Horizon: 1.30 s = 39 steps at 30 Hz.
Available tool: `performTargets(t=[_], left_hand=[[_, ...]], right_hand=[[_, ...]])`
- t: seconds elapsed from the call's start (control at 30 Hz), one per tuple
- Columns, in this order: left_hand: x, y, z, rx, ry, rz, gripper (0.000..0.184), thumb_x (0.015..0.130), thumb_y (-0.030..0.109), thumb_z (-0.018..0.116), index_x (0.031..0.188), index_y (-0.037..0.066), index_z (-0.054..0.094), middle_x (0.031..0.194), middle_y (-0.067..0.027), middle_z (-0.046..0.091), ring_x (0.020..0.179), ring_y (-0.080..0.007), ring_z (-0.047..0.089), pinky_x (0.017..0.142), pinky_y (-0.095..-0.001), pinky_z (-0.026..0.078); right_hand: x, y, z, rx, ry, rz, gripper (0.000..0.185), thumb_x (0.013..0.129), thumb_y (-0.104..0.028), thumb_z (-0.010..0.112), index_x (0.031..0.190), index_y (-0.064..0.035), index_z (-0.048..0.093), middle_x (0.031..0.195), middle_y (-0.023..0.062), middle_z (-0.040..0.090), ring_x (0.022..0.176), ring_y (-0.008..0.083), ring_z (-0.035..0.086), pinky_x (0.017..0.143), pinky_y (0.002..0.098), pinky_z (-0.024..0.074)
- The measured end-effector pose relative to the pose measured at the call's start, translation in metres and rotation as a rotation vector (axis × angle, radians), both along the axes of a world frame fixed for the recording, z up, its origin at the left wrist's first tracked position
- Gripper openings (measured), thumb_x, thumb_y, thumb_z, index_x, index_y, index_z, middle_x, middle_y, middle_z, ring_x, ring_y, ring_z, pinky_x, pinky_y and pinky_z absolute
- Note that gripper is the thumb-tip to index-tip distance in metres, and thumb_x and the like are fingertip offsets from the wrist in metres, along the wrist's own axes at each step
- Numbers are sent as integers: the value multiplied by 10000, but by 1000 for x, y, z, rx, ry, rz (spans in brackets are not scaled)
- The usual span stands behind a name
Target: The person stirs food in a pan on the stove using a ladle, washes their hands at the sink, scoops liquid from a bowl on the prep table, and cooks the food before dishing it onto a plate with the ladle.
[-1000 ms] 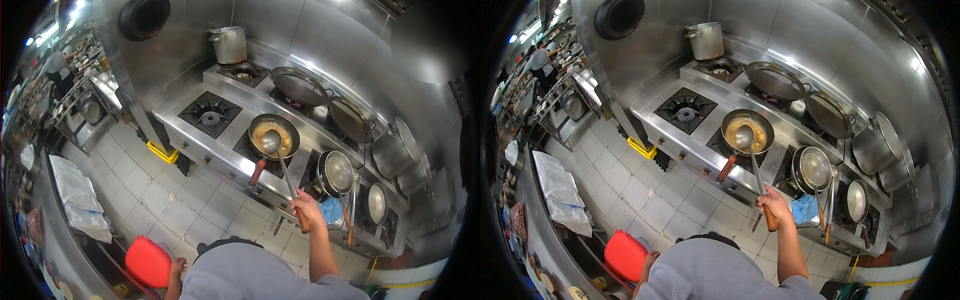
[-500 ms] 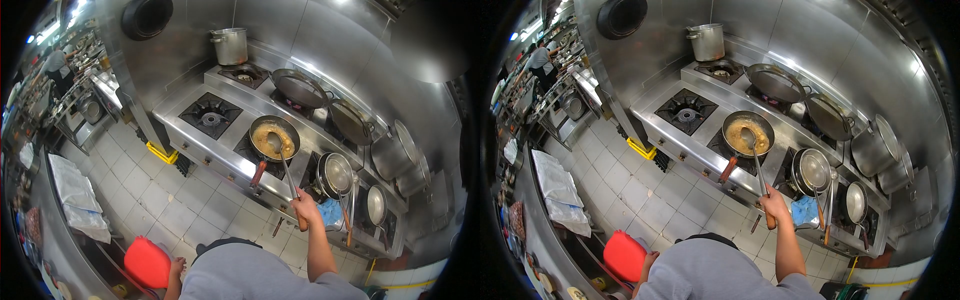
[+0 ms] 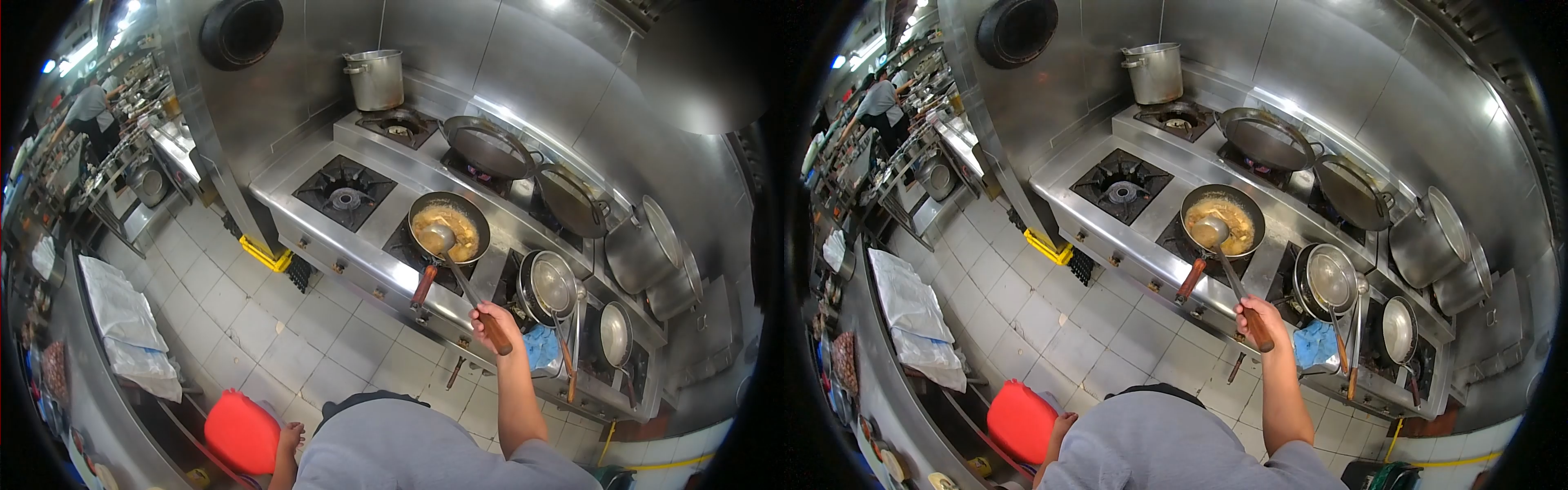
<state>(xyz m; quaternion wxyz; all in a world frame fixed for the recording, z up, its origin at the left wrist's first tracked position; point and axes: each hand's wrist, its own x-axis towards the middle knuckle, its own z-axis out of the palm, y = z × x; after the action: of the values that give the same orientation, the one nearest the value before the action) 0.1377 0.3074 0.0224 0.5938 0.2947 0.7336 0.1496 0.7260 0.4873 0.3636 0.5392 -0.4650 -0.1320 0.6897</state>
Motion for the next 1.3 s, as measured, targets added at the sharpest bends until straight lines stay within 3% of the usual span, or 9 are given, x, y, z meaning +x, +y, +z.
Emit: performTargets(t=[0.1,0.23,0.3,0.4,0.83,0.9,1.0,1.13,1.3], left_hand=[[-4,0,-2,10,-11,15,396,954,291,640,1277,65,602,985,-84,693,663,-177,633,511,-306,497],[-7,1,-5,20,0,13,398,956,293,638,1275,59,601,986,-84,691,660,-173,633,513,-304,502],[-9,1,-12,24,-25,27,400,954,291,641,1269,49,601,979,-84,690,659,-175,637,512,-304,505],[-9,-2,-17,10,-37,37,400,954,293,644,1264,44,601,968,-84,689,657,-177,639,507,-305,503],[-2,-2,-6,12,-3,26,388,956,287,640,1257,45,600,956,-88,682,645,-180,634,495,-301,496],[-2,-1,-8,-3,-19,38,380,956,282,637,1252,47,602,961,-85,682,651,-177,635,497,-299,496],[2,0,-11,12,-22,54,382,955,284,637,1253,48,601,956,-82,681,653,-173,634,496,-299,494],[9,2,14,7,11,-11,387,956,284,634,1262,51,594,958,-82,681,648,-173,630,497,-300,493],[11,6,1,-4,17,-19,390,962,284,631,1272,52,586,993,-86,686,670,-189,634,505,-308,488]], right_hand=[[-1,2,-5,55,196,-33,271,950,-156,630,1134,-94,441,847,69,592,582,161,555,477,290,420],[-6,8,-1,59,35,-22,218,942,-149,631,1098,-119,482,836,55,588,601,148,566,512,290,457],[-7,15,3,85,-342,-24,297,933,-140,633,1207,-87,530,806,46,600,589,148,575,508,287,464],[0,28,-1,110,-484,32,449,912,-109,630,1344,-54,520,779,37,605,572,142,582,506,278,474],[13,22,-18,204,-810,48,723,873,-47,623,1547,-45,361,828,37,609,603,122,576,553,272,493],[9,11,-41,264,-1209,-12,768,856,-25,631,1562,-27,331,851,65,581,634,147,568,608,306,510],[-2,-13,-63,348,-1389,-34,772,871,-25,626,1574,-32,307,880,82,579,654,161,572,601,322,509],[-7,-28,-20,141,-702,93,739,840,20,623,1528,9,355,830,60,617,613,140,588,577,272,499],[-5,-27,-12,103,-682,182,716,852,0,622,1515,28,353,809,62,631,599,144,600,567,272,508]])
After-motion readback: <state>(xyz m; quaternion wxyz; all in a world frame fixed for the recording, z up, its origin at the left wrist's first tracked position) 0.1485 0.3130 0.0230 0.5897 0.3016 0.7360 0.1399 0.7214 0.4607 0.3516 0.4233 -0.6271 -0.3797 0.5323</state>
